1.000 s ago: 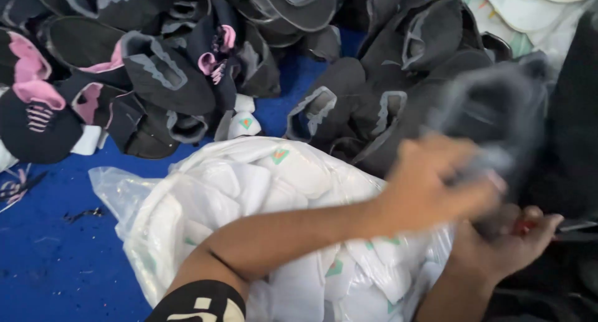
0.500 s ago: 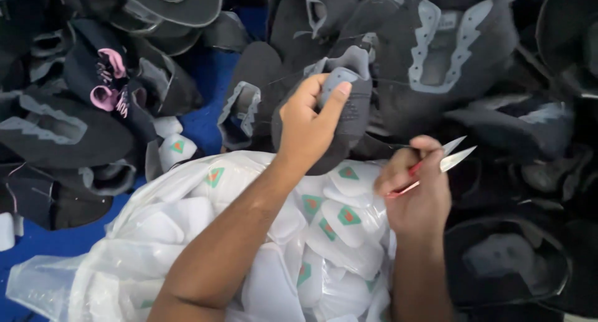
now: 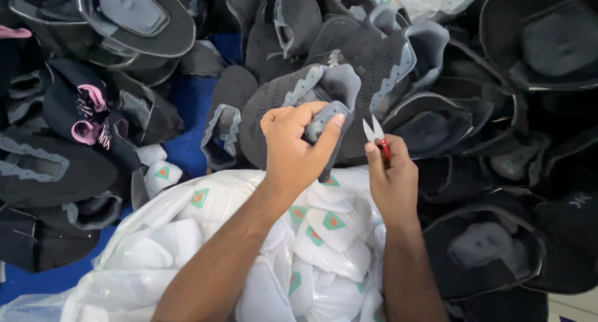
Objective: The person trims excess threads and fabric from shoe uppers using snips.
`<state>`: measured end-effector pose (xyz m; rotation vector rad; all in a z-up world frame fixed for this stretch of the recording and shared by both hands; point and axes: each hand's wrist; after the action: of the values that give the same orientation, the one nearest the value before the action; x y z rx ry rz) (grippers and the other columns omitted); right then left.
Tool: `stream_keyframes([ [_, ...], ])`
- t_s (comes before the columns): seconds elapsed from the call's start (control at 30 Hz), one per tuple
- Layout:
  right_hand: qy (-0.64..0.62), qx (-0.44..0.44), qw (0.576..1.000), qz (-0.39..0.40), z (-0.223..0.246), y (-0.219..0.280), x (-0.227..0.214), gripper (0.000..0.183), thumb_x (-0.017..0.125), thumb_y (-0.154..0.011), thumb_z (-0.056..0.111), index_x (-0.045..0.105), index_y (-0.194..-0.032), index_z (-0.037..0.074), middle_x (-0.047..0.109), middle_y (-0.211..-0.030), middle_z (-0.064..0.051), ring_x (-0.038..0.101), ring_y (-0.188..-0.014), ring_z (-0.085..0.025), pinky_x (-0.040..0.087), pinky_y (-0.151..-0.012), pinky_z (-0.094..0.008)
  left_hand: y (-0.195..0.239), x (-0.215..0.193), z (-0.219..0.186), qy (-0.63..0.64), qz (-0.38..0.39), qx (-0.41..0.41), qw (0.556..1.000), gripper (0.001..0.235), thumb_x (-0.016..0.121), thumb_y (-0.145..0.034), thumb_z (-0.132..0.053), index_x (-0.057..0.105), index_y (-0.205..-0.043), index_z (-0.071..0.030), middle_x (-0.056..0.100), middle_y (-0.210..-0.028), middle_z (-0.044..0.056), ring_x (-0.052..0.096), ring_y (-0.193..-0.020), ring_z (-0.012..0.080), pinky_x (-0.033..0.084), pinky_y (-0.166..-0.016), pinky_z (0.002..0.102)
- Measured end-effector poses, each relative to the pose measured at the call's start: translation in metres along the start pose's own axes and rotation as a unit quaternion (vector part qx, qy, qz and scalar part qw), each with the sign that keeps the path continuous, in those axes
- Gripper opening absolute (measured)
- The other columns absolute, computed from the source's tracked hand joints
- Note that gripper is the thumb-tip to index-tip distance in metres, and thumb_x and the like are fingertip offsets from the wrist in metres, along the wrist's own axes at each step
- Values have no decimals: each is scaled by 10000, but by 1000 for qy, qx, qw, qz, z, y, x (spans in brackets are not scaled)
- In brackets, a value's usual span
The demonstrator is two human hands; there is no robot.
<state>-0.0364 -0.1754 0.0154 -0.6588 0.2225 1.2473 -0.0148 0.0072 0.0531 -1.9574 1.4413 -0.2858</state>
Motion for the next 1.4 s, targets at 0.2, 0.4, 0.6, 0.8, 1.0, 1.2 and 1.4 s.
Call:
stream_keyframes([
  [0.2,31,-38,998,-50,-10,-2,3,208,689,-1012,200,646,-1062,3,606,-701,-29,521,-612,-55,462,-579,-255,5,-4,-21,3,80,85,993,138,819,-847,-220,777,-957,-147,680,-748,-27,614,-726,157,347,-952,388],
  [0.4,-81,30,995,-58,-16,2,0,195,620,-1099,209,663,-1075,20,535,-735,-35,422,-666,-59,348,-578,-274,7,5,23,266,-78,-119,953,152,742,-1020,-166,720,-946,-35,667,-871,-17,550,-782,50,455,-717,247],
  [0.6,46,9,999,15,16,1,-1,219,725,-965,225,683,-1039,23,636,-673,-53,547,-576,-75,468,-564,-266,-4,-9,28,417,-106,-136,892,195,611,-1112,-149,678,-1152,30,704,-993,3,604,-873,33,489,-804,196],
  [0.8,58,3,998,38,22,2,-1,232,757,-921,230,705,-1049,44,671,-701,-79,597,-564,-106,491,-563,-286,6,-4,14,395,-86,-134,905,190,631,-1109,-136,684,-1176,33,690,-961,-9,570,-830,16,465,-758,184],
  [1.0,140,-5,989,57,-20,5,1,127,725,-901,88,695,-998,11,665,-774,-169,611,-619,-255,497,-610,-321,16,-8,-33,423,-18,-158,892,187,629,-1079,-119,671,-1178,34,721,-996,10,624,-866,23,512,-795,188],
  [1.2,242,-374,892,-82,-17,-3,-3,242,712,-893,125,664,-1074,-29,725,-962,-219,681,-851,-381,516,-754,-434,14,-23,-31,613,32,-263,744,298,545,-1136,-240,650,-1186,35,725,-1081,130,698,-935,173,568,-853,334],
  [1.4,-110,35,992,50,-12,3,6,186,611,-1060,178,687,-1036,9,466,-667,85,373,-596,-16,281,-507,-238,-8,-37,-19,699,-63,-324,634,440,484,-1079,-334,671,-1228,35,734,-1148,171,723,-1022,265,569,-961,400],
])
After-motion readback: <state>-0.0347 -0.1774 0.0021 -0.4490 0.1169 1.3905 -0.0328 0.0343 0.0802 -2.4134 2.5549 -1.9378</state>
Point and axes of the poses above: each hand's wrist, its own y-axis away from the middle knuckle, its own x-axis out of the palm, z = x × y
